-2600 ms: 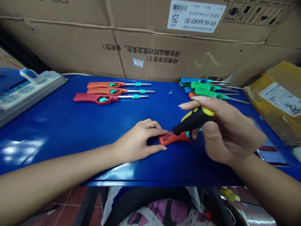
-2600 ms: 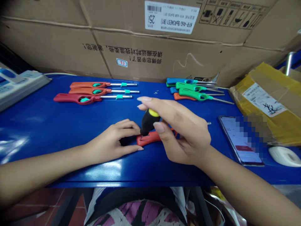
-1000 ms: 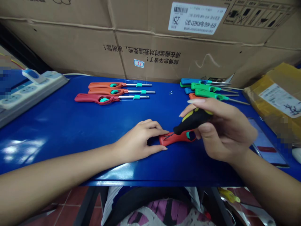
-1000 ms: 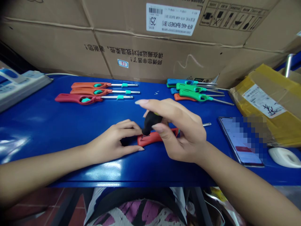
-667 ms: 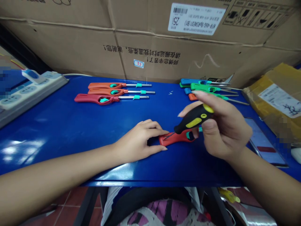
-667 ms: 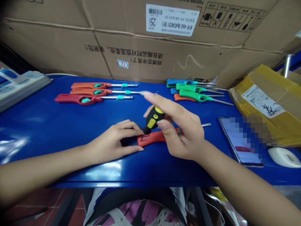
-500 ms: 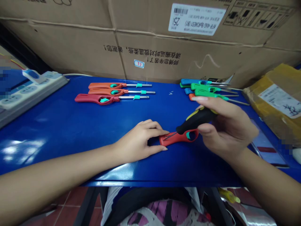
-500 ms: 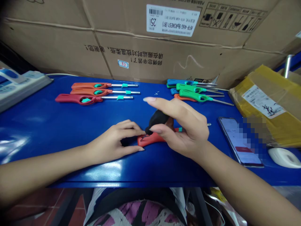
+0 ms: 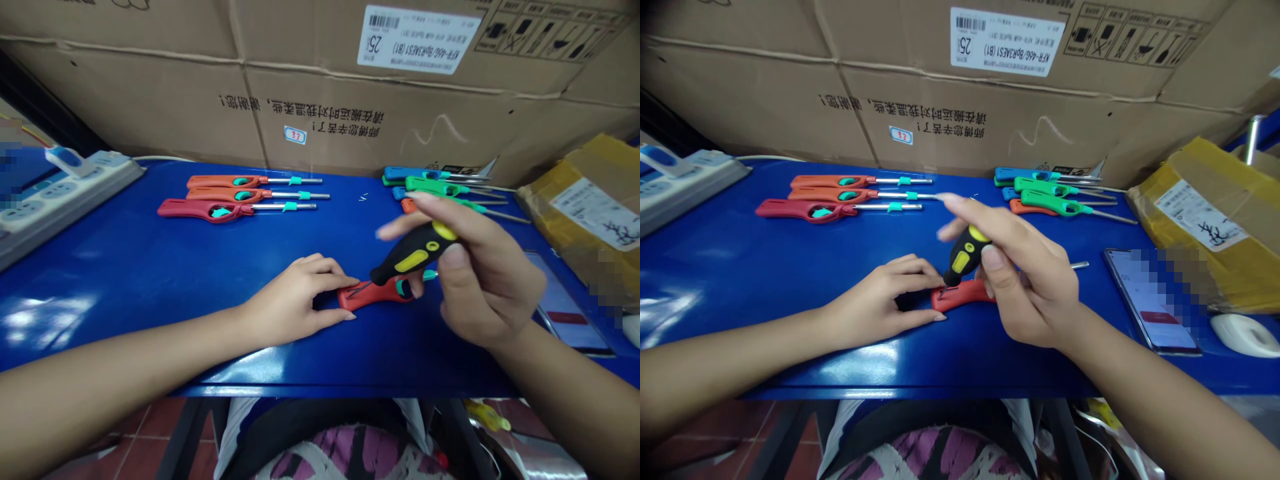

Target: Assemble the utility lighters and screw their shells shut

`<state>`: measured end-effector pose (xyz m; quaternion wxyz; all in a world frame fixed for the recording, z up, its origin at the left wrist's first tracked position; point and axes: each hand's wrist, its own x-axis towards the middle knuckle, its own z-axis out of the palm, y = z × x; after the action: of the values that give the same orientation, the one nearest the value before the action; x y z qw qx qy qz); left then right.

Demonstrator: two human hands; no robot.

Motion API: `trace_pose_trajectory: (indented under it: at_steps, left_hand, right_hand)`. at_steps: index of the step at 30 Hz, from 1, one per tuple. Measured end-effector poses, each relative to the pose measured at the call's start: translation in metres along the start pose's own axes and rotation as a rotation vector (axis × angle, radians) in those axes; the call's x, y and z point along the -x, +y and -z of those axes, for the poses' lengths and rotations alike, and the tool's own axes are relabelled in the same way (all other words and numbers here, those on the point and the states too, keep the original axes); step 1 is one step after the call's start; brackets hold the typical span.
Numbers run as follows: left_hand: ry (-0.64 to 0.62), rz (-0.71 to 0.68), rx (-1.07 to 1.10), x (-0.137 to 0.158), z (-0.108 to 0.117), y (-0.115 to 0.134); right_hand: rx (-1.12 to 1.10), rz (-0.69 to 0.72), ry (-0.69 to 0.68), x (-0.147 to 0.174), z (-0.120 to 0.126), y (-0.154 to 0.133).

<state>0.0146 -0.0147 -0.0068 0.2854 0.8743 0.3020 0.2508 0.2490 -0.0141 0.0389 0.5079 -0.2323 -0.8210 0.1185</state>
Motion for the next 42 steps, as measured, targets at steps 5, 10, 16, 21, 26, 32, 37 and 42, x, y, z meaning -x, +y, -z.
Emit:
trace_pose_trajectory:
  at_steps: [5, 10, 16, 21, 26, 32, 37, 42]
  left_hand:
    - [-0.005, 0.002, 0.004, 0.000, 0.000, 0.000]
    - [-0.008, 0.008, 0.000, 0.000, 0.000, 0.001]
    - [0.000, 0.003, -0.001, 0.000, 0.000, 0.000]
    - [-0.003, 0.000, -0.001, -0.001, 0.000, 0.000]
    - [-0.002, 0.003, 0.010, -0.001, 0.000, 0.001]
    - [0.002, 0.002, -0.001, -0.001, 0.000, 0.000]
    - [0.004, -0.003, 0.002, -0.001, 0.000, 0.001]
    - [-0.004, 0.001, -0.008, -0.001, 0.000, 0.002]
  right_hand:
    - [0.164, 0.254, 0.050, -0.003, 0.004, 0.003]
    - [0.014, 0.061, -0.020, 0.003, 0.003, 0.002]
    - [0.146, 0.129, 0.074, 0.002, 0.001, 0.001]
    - [-0.046, -0.078, 0.007, 0.008, -0.001, 0.002]
    - [0.088, 0.080, 0.043, 0.003, -0.003, 0.003]
    - [0.177, 0.079, 0.030, -0.002, -0.004, 0.000]
    - [0.030, 0.061, 0.012, -0.001, -0.005, 0.000]
    - [0.158, 0.179, 0.049, -0.002, -0.005, -0.002]
